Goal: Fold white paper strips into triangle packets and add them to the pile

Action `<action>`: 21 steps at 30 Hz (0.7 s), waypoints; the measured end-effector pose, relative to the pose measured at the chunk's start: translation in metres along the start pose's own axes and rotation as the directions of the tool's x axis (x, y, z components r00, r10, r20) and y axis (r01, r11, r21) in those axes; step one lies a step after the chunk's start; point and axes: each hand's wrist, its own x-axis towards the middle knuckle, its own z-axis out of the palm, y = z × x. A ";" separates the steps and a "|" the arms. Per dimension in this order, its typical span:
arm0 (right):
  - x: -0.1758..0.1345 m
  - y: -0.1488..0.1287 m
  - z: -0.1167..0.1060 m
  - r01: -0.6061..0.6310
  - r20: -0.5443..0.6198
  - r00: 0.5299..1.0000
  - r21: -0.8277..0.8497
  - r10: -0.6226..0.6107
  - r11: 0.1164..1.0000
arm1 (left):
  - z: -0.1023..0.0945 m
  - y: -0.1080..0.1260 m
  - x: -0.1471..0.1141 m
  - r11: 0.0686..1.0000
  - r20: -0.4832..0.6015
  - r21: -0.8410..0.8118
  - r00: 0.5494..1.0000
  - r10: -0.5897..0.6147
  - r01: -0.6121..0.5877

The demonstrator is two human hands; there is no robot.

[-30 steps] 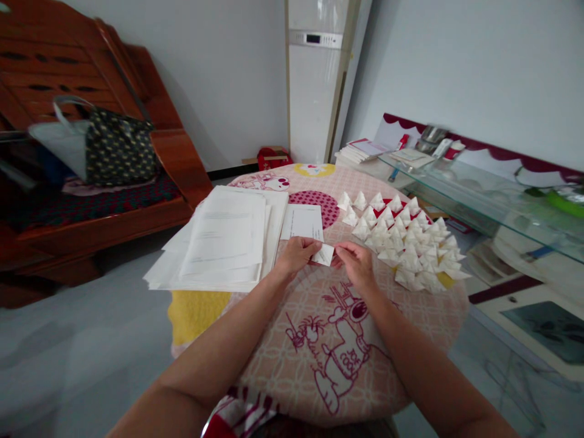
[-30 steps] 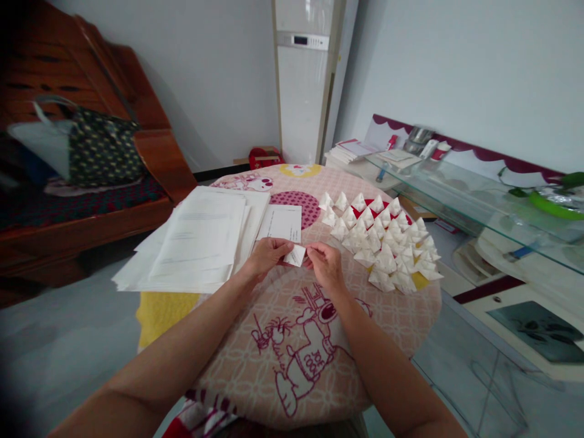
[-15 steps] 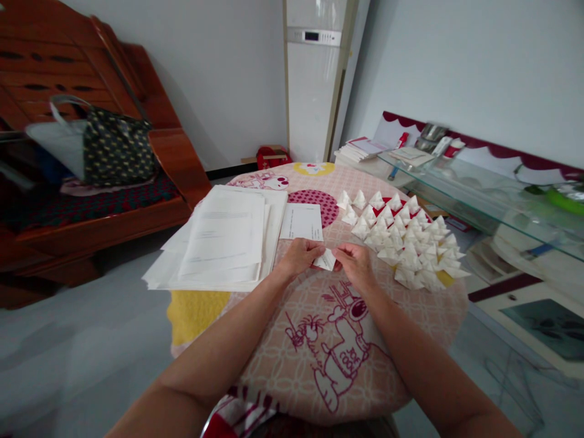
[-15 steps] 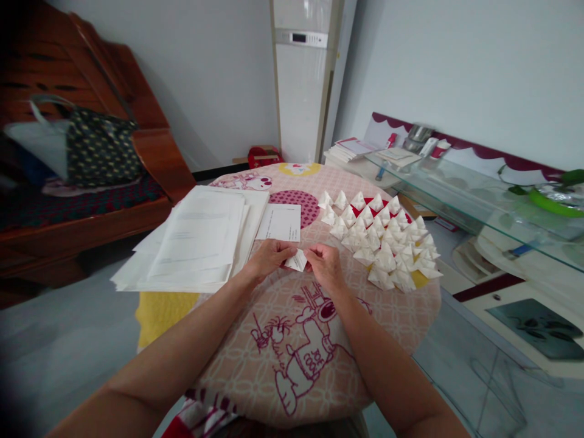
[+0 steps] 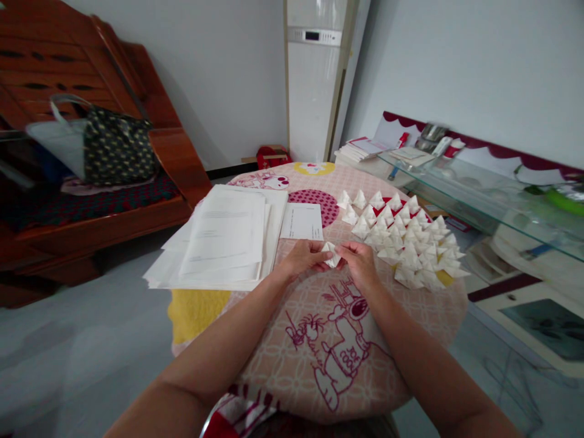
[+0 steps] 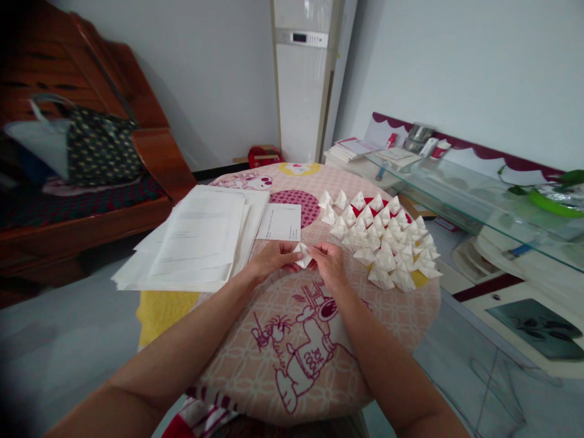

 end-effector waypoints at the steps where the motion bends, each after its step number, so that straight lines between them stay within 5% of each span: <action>1: 0.000 0.000 0.000 0.000 -0.002 1.000 0.011 0.000 1.000 | 0.001 0.000 0.000 1.000 -0.004 -0.009 1.000 -0.009 0.009; 10: -0.002 -0.003 0.003 -0.023 0.043 0.999 0.058 0.021 0.998 | 0.004 0.005 -0.002 0.999 -0.077 0.021 0.996 -0.037 0.039; 21: -0.002 -0.009 -0.008 -0.004 0.225 0.974 -0.082 0.023 0.997 | -0.001 0.006 -0.003 0.963 0.054 0.189 0.977 -0.207 0.194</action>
